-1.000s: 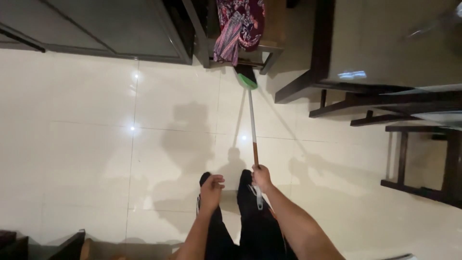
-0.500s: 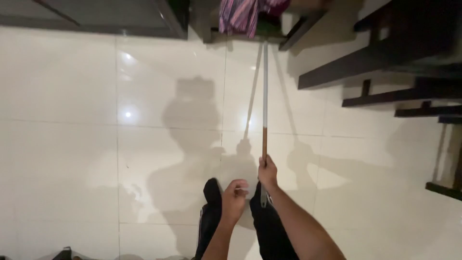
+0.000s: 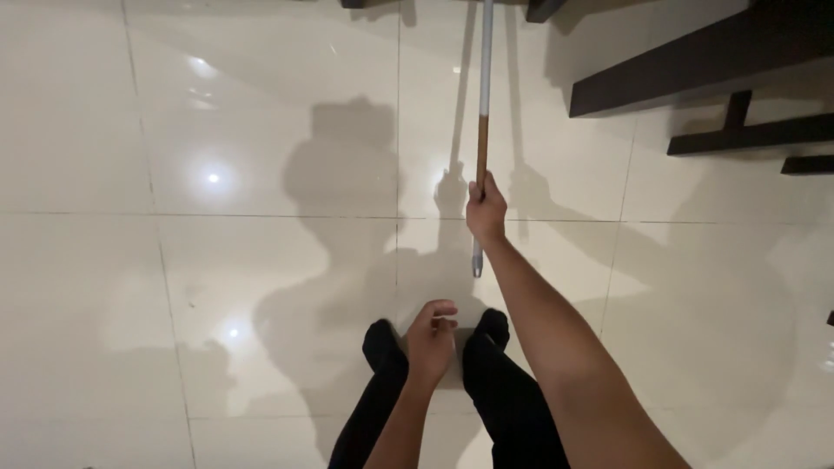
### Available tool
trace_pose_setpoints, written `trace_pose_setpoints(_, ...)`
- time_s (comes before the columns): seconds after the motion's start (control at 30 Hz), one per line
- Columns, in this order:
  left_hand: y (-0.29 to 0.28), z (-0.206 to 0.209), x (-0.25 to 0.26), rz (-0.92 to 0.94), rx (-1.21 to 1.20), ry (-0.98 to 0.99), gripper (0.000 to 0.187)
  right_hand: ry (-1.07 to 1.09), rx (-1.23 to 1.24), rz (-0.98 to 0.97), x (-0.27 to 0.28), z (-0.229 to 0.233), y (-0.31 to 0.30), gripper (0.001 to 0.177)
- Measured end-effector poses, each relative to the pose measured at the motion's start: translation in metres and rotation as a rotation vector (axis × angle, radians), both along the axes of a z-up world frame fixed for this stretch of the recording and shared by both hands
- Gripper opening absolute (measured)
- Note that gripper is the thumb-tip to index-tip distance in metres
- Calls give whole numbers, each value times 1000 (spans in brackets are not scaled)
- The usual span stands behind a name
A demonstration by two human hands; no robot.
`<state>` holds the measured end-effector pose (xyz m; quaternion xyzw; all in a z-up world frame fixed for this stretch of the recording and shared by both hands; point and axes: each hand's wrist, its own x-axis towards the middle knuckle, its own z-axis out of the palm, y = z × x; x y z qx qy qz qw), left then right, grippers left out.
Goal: Sweeping the tiled floor with a broom.
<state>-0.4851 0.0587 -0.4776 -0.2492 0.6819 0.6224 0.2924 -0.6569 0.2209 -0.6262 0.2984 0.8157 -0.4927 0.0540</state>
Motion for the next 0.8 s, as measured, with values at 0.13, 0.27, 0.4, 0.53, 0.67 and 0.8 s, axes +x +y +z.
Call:
trace_pose_setpoints(0.13, -4, -33, 2, 45, 96, 55, 32, 131, 143, 114, -34, 8, 15, 35)
trace_pose_setpoints(0.27, -10, -46, -13, 94, 78, 76, 31, 44, 55, 165, -48, 15, 27, 42)
trace_pose_setpoints(0.4, -12, -44, -14, 198, 65, 151, 27, -15, 40, 215, -28, 26, 25, 46)
trace_pose_setpoints(0.53, -3, -17, 13, 193, 103, -17, 27, -106, 22, 163, 37, 36, 8, 50)
trace_pose_setpoints(0.67, 4, 21, 39, 185, 187, -8, 28, -110, -45, 121, 116, 78, -8, 51)
trace_pose_setpoints(0.8, 5, 48, 58, 138, 184, 22, 21, -440, -189, 9, 192, 126, -23, 49)
